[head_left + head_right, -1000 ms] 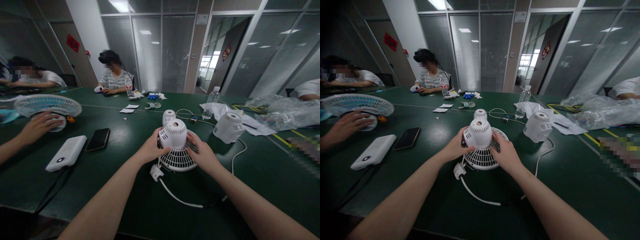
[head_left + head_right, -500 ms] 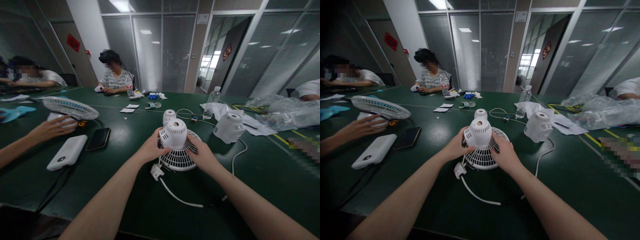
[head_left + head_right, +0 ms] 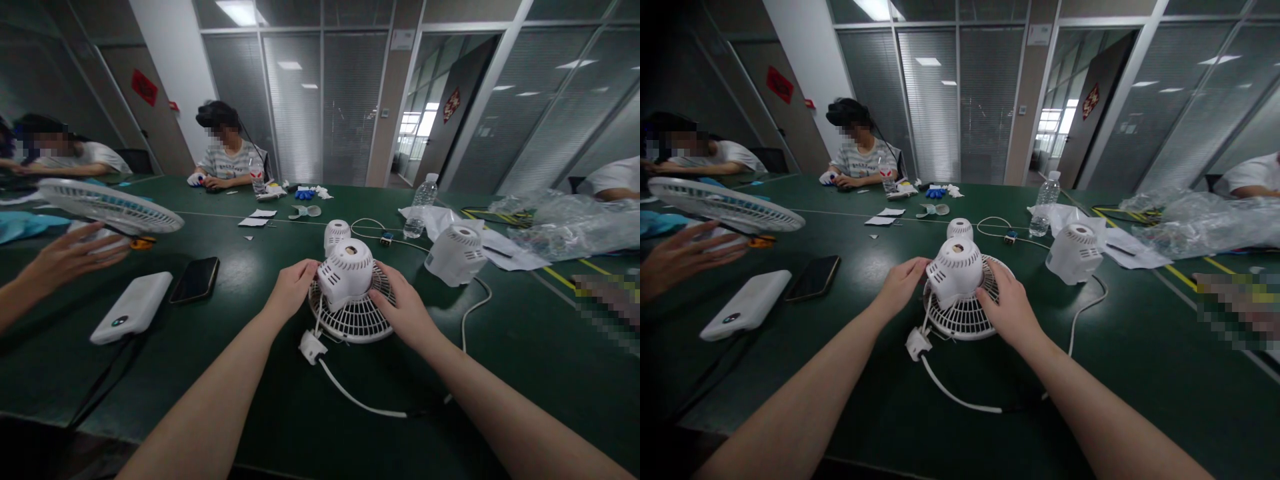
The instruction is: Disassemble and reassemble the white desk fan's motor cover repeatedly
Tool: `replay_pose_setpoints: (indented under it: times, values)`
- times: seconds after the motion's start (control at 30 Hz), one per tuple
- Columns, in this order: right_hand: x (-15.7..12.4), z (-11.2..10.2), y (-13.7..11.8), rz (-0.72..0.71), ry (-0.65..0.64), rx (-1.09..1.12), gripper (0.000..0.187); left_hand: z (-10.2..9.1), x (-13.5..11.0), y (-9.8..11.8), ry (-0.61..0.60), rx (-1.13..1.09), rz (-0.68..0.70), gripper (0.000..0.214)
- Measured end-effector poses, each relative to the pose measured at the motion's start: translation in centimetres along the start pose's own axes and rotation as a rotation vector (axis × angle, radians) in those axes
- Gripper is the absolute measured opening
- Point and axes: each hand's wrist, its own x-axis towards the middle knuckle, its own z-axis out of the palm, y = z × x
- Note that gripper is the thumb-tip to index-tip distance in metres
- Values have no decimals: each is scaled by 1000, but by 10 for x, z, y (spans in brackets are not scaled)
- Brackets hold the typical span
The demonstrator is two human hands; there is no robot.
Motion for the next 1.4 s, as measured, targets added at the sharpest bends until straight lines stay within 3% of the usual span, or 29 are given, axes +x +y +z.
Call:
replay_pose_setpoints:
  times: [0.13, 0.33, 0.5, 0.83, 0.93, 1.03, 1.13, 1.2, 1.27, 1.33, 1.4]
  values:
    - [-3, -9, -10, 47, 114, -24, 22, 0, 0, 0, 19, 82, -7, 35]
    - [-2, -13, -23, -1, -168, 8, 16, 1, -4, 6, -75, 88, 32, 30]
    - [3, -6, -13, 3, -221, 61, 12, 2, -7, 11, -140, 42, 74, 30]
    - [4, 1, 4, 10, -201, 190, 50, 7, -11, 13, -262, -3, 145, 23]
    - [4, 4, 6, 33, -152, 186, 51, 7, -13, 18, -278, 33, 160, 17]
    - [3, 6, 5, 36, -87, 181, 45, 3, -12, 20, -232, 129, 217, 13]
    - [1, 5, 1, 45, -41, 182, 45, -1, -8, 17, -103, 234, 223, 12]
    - [0, 4, -3, 58, -39, 189, 45, -2, -5, 13, -18, 280, 187, 22]
    - [-1, 3, -6, 71, -45, 208, 47, -1, -4, 9, 9, 302, 158, 45]
    - [-1, 2, -9, 84, -42, 237, 53, 1, -5, 5, -39, 311, 142, 65]
    - [-2, 2, -11, 101, -34, 263, 62, 2, -5, 3, -121, 332, 142, 69]
